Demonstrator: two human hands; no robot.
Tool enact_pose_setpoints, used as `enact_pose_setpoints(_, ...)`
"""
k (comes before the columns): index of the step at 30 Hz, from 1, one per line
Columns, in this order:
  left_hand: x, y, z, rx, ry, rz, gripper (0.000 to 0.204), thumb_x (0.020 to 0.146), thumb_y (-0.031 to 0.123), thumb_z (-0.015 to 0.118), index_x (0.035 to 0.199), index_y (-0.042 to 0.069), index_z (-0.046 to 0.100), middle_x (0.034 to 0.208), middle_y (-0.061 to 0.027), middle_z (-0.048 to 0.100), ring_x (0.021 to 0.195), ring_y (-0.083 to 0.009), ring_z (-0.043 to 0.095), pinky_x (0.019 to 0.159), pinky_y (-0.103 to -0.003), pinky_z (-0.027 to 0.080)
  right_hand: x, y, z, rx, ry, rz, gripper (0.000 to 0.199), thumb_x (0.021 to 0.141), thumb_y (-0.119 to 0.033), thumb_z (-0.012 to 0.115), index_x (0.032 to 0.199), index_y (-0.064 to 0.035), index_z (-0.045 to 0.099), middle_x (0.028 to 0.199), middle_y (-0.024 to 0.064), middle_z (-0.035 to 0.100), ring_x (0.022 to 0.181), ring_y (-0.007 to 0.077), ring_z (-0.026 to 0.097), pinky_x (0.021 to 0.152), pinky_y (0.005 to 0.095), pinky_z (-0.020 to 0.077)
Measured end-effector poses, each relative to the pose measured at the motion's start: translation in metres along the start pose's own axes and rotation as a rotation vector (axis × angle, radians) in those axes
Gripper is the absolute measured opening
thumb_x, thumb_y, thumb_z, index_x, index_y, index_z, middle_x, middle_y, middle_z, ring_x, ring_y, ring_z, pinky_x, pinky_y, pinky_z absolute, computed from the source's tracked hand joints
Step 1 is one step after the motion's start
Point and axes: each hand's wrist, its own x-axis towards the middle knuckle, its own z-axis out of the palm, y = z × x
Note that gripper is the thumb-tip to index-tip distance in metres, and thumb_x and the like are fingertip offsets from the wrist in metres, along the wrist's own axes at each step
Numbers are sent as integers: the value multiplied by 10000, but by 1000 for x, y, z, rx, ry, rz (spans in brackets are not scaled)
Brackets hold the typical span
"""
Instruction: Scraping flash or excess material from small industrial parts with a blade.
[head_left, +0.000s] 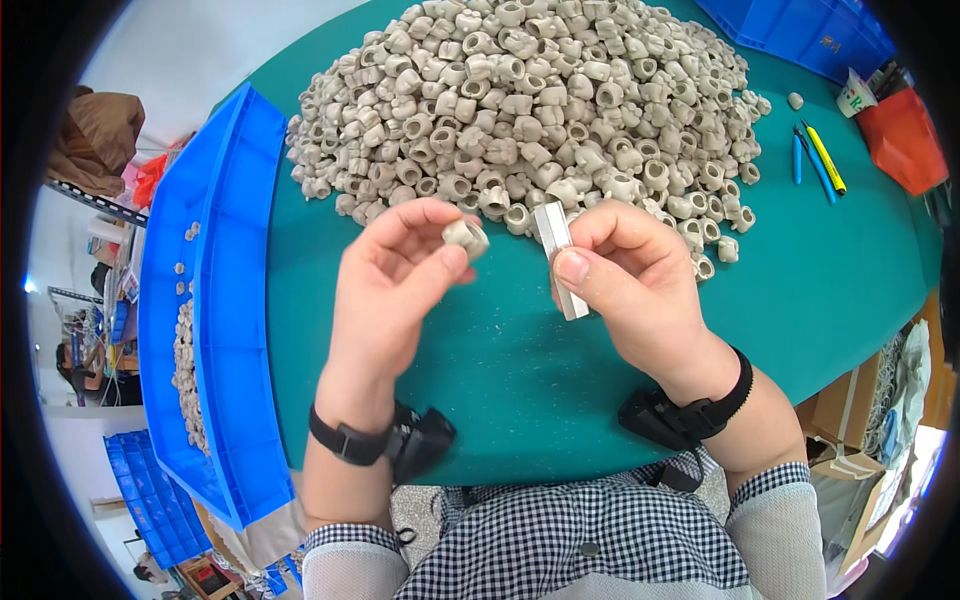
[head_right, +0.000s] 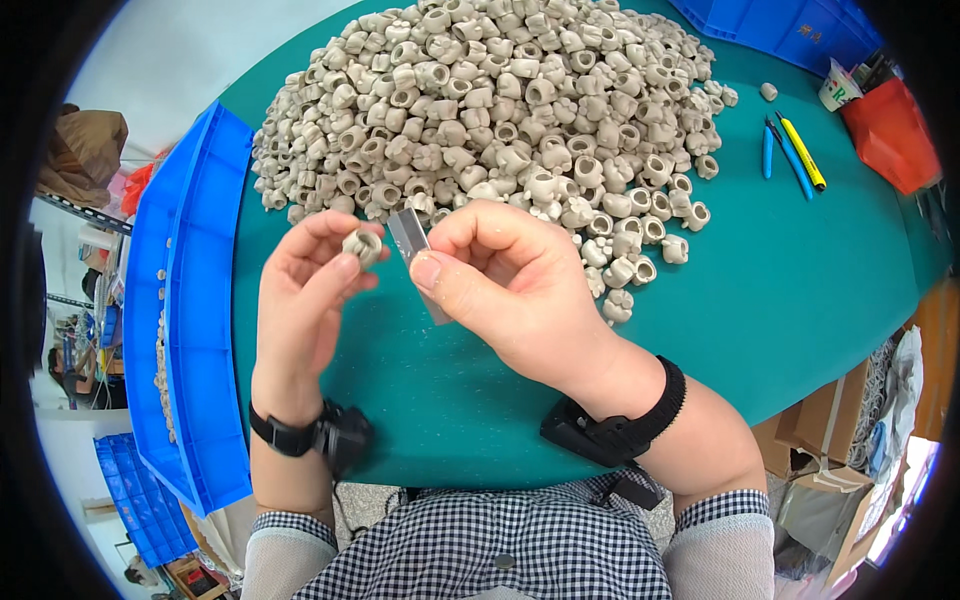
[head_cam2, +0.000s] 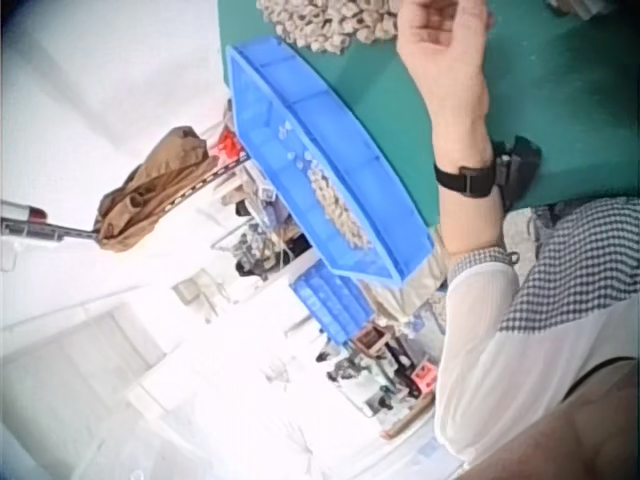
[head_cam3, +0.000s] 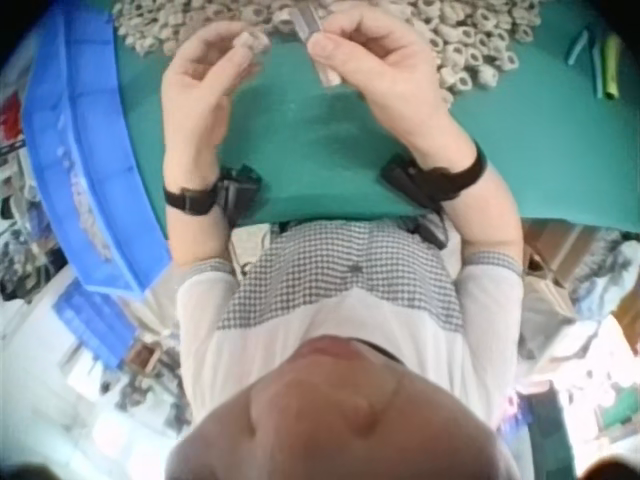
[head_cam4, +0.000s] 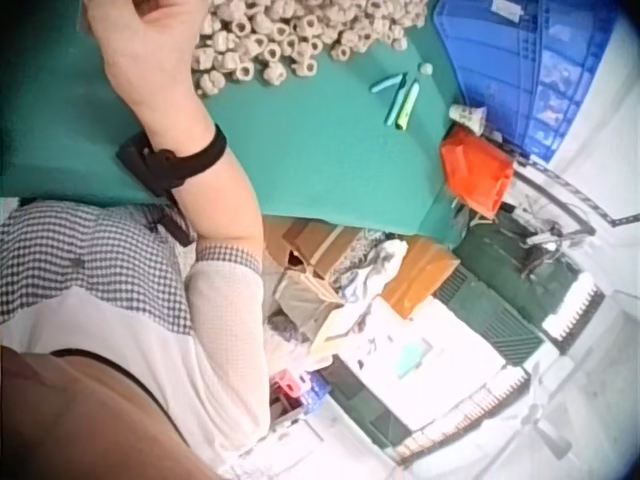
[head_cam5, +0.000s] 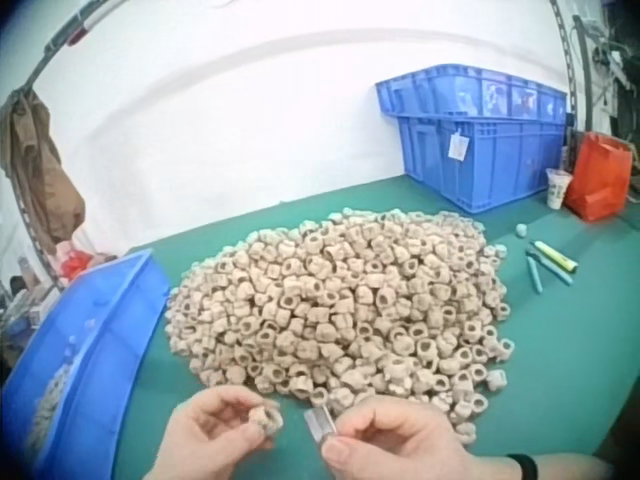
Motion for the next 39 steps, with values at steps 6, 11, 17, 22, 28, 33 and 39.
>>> enact_pose_setpoints(6, -18, -14, 4, -409, -228, 38, 373, 731, 69, 583, 1081, 30, 460, 1022, -145, 498, 884, -234, 542, 729, -257, 489, -1, 2, 4, 32, -7, -6, 62, 776, -56, 533, 742, -13, 504, 660, 0, 503, 570, 45, 459, 492, 170, 370)
enact_pose_setpoints(11, -24, -14, 8, -600, -151, -97, 323, 723, 67, 597, 1023, 1, 495, 1017, -156, 516, 897, -226, 539, 775, -309, 457, -1, 1, 6, 8, -11, 17, 58, 767, -50, 541, 740, -14, 504, 661, -2, 500, 571, 38, 456, 484, 164, 361)
enact_pose_setpoints(17, -29, -16, 4, -503, -138, 28, 328, 723, 87, 603, 1015, 3, 480, 1043, -188, 491, 909, -240, 534, 773, -339, 463, -3, 3, 8, -46, -22, 44, 51, 749, -32, 548, 732, -9, 506, 663, -4, 503, 573, 40, 454, 492, 178, 366)
enact_pose_setpoints(22, -30, -16, 7, -454, -80, 82, 376, 664, 49, 652, 991, 8, 471, 1005, -165, 504, 879, -209, 538, 758, -313, 466, -8, 2, 14, -97, -13, 59, 45, 721, -17, 557, 719, -2, 515, 656, 1, 507, 568, 54, 461, 499, 195, 377)
enact_pose_setpoints(28, -31, -19, 5, -422, -63, 134, 400, 632, 52, 683, 972, 14, 476, 1009, -169, 504, 869, -173, 527, 725, -252, 452, -7, 4, 14, -199, -69, 8, 44, 697, -10, 564, 686, -12, 521, 641, 14, 510, 558, 63, 469, 495, 199, 380)
enact_pose_setpoints(33, -31, -21, 2, -380, -111, 159, 394, 651, 75, 671, 985, 43, 465, 1026, -159, 486, 891, -178, 516, 746, -270, 455, -8, 4, 11, -250, -138, -48, 53, 703, 12, 574, 738, 8, 534, 690, 51, 538, 597, 92, 476, 516, 208, 365)
enact_pose_setpoints(39, -32, -21, 1, -324, -133, 178, 405, 666, 102, 663, 1010, 69, 451, 1041, -144, 468, 908, -183, 507, 763, -284, 457, -6, 4, 10, -297, -165, -73, 59, 693, 12, 583, 731, 3, 539, 691, 49, 543, 601, 95, 467, 527, 215, 359)
